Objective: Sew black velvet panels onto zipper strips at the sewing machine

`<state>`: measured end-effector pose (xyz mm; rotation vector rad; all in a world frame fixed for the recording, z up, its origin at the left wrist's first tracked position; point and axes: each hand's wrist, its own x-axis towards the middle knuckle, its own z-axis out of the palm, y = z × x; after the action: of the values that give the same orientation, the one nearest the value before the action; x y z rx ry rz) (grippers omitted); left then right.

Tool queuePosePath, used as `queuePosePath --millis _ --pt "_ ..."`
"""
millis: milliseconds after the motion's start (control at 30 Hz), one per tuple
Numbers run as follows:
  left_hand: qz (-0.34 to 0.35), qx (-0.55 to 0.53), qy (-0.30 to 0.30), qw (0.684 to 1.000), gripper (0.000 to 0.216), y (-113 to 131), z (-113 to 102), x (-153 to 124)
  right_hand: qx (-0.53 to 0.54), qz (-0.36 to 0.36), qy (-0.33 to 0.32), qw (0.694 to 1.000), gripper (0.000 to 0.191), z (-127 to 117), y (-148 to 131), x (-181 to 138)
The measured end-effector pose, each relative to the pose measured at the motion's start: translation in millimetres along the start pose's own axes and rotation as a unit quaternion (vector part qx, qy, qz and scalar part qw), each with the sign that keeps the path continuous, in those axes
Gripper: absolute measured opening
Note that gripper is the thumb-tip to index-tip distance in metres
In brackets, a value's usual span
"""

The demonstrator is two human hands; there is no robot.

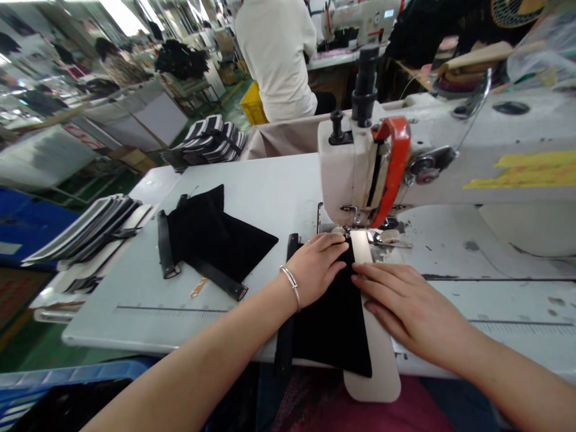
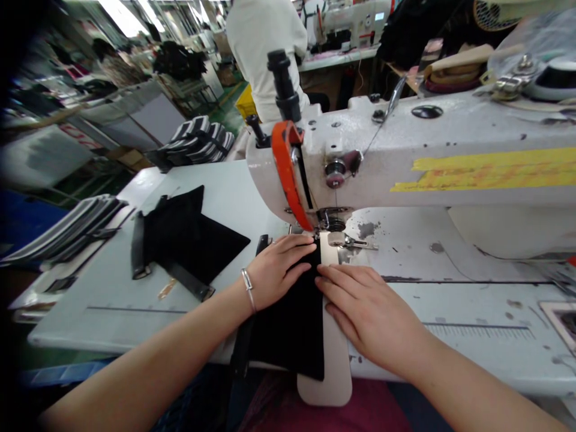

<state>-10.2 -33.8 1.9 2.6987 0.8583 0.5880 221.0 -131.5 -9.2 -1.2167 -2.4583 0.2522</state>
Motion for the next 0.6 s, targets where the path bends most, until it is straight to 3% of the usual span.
queuePosePath --millis 600 --pt "0.028 0.052 0.031 0.998 0.017 -2.8 6.9 10.3 -0.014 0.013 0.015 1.000 0.041 4.6 3.6 2.9"
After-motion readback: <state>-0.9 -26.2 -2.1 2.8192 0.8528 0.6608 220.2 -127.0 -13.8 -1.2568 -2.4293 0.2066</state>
